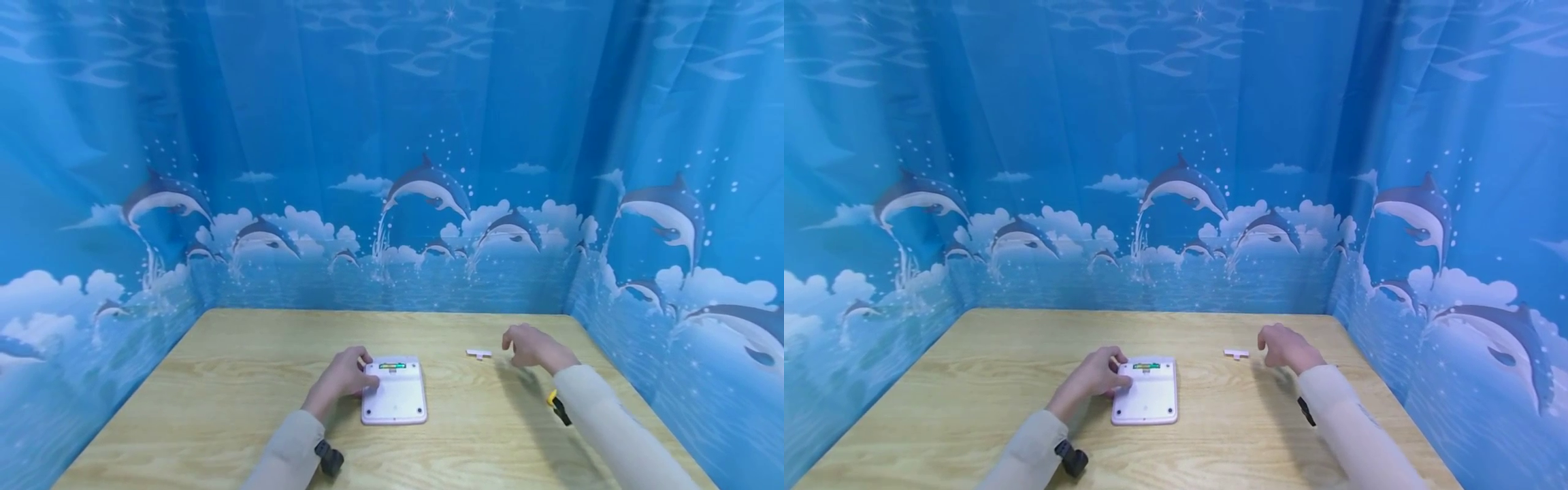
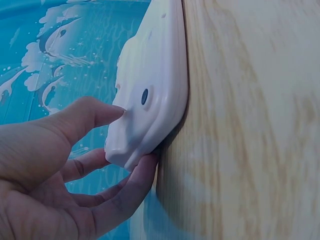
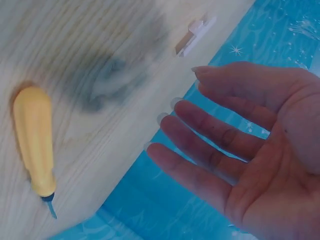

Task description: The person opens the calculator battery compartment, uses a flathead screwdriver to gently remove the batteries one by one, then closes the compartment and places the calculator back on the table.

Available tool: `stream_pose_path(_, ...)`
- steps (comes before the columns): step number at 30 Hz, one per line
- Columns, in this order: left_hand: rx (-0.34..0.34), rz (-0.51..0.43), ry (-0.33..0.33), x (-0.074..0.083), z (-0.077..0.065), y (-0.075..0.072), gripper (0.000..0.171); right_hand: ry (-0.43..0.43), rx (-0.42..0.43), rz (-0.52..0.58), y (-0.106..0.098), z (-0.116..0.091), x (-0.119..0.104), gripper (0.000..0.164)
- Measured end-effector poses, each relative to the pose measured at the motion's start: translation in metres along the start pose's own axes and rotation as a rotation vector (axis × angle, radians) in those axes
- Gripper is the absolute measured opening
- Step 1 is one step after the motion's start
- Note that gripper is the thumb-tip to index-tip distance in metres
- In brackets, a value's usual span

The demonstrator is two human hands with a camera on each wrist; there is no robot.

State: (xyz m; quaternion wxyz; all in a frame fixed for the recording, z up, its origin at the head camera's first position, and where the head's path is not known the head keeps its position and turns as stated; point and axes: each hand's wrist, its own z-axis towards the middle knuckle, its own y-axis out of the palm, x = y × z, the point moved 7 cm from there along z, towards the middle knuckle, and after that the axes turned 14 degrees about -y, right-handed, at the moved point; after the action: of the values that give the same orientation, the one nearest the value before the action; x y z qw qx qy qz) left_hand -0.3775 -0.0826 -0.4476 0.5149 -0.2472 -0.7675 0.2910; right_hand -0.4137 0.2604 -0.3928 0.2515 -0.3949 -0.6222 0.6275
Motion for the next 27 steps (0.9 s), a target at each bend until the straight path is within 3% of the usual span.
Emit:
stream_pose_path(10, 0.007, 0.003, 0.006, 0.000, 0.001, -0.001, 0.033, 0.083, -0.016, -0.029, -0.008, -0.027, 0.003, 0.027)
stream_pose_path(15, 0.003, -0.005, 0.012, 0.000, -0.001, 0.000, 0.033, 0.146, -0.008, 0.016, -0.011, -0.044, 0.009, 0.022)
stream_pose_path(19, 0.002, -0.012, 0.009, -0.001, -0.001, 0.001, 0.033, 0.181, 0.006, 0.024, -0.009, -0.053, 0.018, 0.011)
stream_pose_path(27, 0.007, -0.014, 0.000, -0.002, 0.000, 0.001, 0.032, 0.311, 0.010, 0.090, 0.003, -0.070, 0.040, 0.013)
